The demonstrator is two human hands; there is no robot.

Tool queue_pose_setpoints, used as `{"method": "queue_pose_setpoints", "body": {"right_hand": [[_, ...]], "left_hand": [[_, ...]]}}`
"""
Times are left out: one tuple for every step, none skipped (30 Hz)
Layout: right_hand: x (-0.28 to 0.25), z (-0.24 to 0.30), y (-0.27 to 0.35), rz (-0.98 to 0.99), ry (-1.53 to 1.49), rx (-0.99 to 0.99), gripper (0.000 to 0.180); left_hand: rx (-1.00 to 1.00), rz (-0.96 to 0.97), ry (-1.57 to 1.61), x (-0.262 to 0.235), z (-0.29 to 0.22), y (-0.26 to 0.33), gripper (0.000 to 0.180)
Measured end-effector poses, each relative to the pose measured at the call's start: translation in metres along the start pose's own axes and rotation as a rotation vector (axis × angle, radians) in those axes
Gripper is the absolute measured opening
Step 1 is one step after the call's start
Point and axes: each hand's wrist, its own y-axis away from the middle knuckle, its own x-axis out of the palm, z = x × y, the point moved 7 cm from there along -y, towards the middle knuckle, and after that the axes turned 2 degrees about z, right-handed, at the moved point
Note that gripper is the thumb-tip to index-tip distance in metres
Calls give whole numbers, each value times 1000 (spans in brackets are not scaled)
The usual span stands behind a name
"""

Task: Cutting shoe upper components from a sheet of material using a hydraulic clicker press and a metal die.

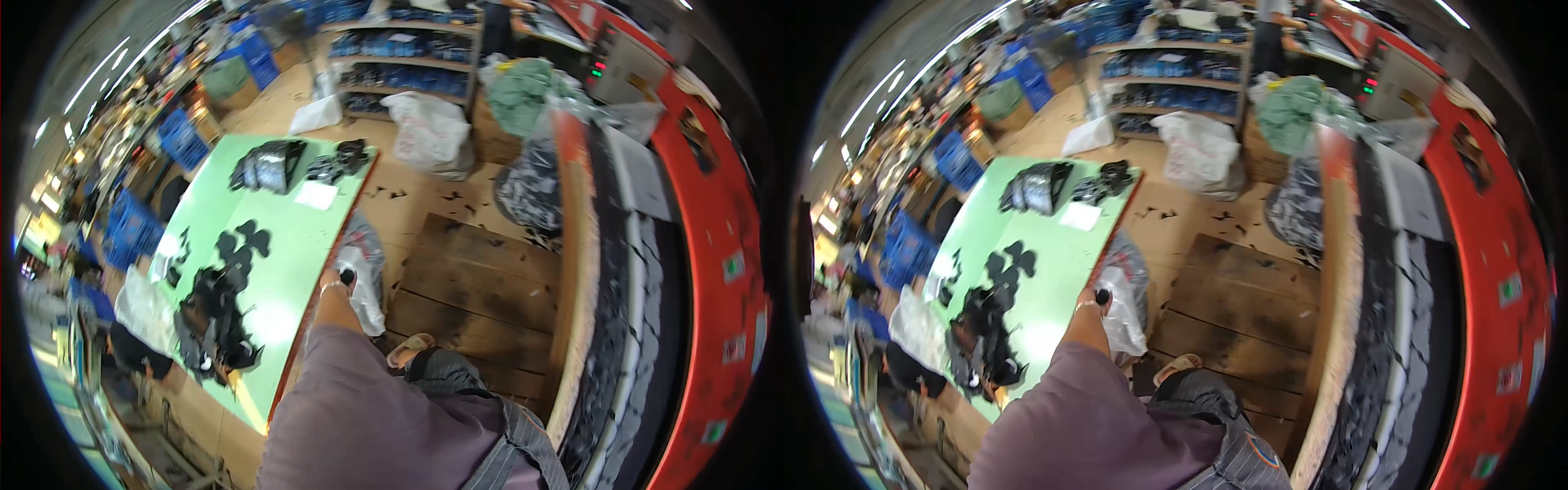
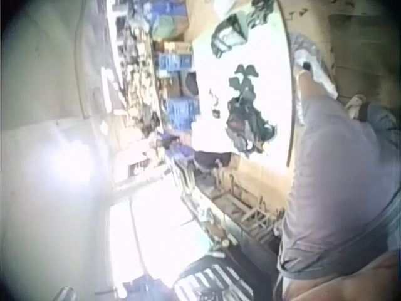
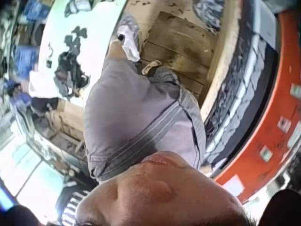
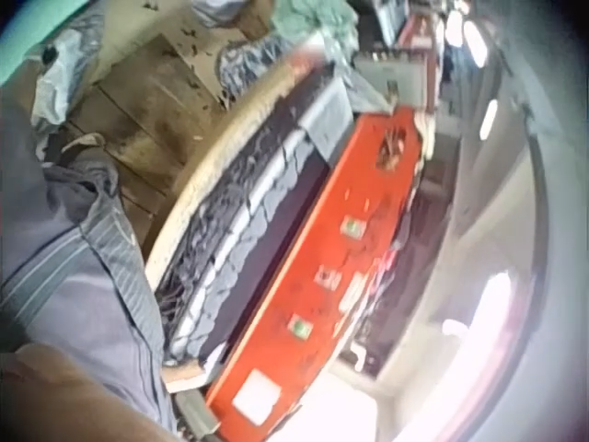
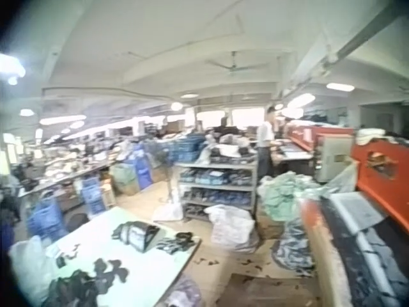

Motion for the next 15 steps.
{"method": "queue_pose_setpoints", "body": {"right_hand": [[8,38,-11,28,-33,-65,40],[15,73,-20,53,-61,-124,40],[9,98,-21,54,-62,-156,39],[8,123,-23,64,-73,-190,38],[-6,140,-18,44,-55,-199,37],[12,171,-33,86,-102,-255,36],[0,186,-31,60,-74,-260,35],[-21,204,-30,19,-51,-262,34],[-2,229,-43,92,-135,-351,36],[24,256,-54,175,-222,-441,38],[51,274,-64,255,-163,-244,43],[75,270,-78,322,-12,-235,62],[78,264,-75,307,7,-223,62],[81,261,-71,305,2,-239,61],[98,267,-72,335,-30,-283,60]], "left_hand": [[50,39,-31,-6,-55,-5,32],[144,-26,92,-25,-110,-8,33],[200,-79,323,-29,-139,-1,33],[237,-94,415,-39,-183,6,34],[350,-187,377,-33,-206,26,37],[490,-61,550,-63,-282,31,39],[515,-66,677,-42,-290,50,46],[560,-71,645,-24,-298,55,60],[505,15,660,-23,-325,53,74],[620,-10,636,-31,-356,58,83],[586,-56,602,-41,-379,58,84],[547,-164,531,-27,-366,50,78],[517,-168,467,-1,-343,42,71],[491,-170,406,20,-322,36,65],[510,-100,386,15,-323,22,59]]}}
